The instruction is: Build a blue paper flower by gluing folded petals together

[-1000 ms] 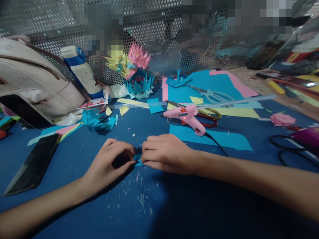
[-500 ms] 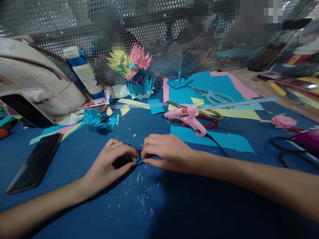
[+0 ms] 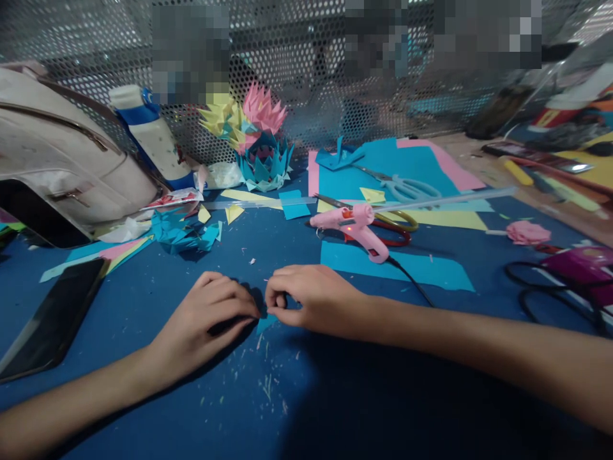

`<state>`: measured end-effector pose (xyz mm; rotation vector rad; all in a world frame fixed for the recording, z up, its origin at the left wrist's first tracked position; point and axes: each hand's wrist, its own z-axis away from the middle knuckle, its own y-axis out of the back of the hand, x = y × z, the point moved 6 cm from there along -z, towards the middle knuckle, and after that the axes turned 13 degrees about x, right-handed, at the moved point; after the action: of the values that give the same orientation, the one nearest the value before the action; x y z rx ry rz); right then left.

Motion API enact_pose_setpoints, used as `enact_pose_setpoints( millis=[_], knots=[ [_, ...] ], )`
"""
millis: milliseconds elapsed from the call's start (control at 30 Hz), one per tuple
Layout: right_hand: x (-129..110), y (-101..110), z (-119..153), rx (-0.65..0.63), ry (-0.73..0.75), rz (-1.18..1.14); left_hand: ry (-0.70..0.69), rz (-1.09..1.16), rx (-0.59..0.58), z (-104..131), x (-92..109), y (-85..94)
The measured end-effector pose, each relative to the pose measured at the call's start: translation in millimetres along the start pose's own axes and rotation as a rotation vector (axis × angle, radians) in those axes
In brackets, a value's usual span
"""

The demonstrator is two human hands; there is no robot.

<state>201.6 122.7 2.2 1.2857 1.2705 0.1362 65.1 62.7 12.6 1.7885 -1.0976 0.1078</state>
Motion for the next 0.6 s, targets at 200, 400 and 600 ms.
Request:
enact_pose_setpoints(
  millis=[200, 400, 600],
  knots=[
    [1.7, 0.0, 2.7, 0.017, 0.025, 0.001, -0.238, -0.193, 0.021, 13.8, 16.0, -2.9],
    [2.5, -0.6, 4.1, 0.069, 0.07, -0.042, -0.234, -0.228, 0.004, 15.9, 16.2, -1.7],
    [4.5, 1.6, 2.8, 0.056, 0.122, -0.101, -0.259, -0.206, -0.026, 15.1, 16.0, -1.4]
  ],
)
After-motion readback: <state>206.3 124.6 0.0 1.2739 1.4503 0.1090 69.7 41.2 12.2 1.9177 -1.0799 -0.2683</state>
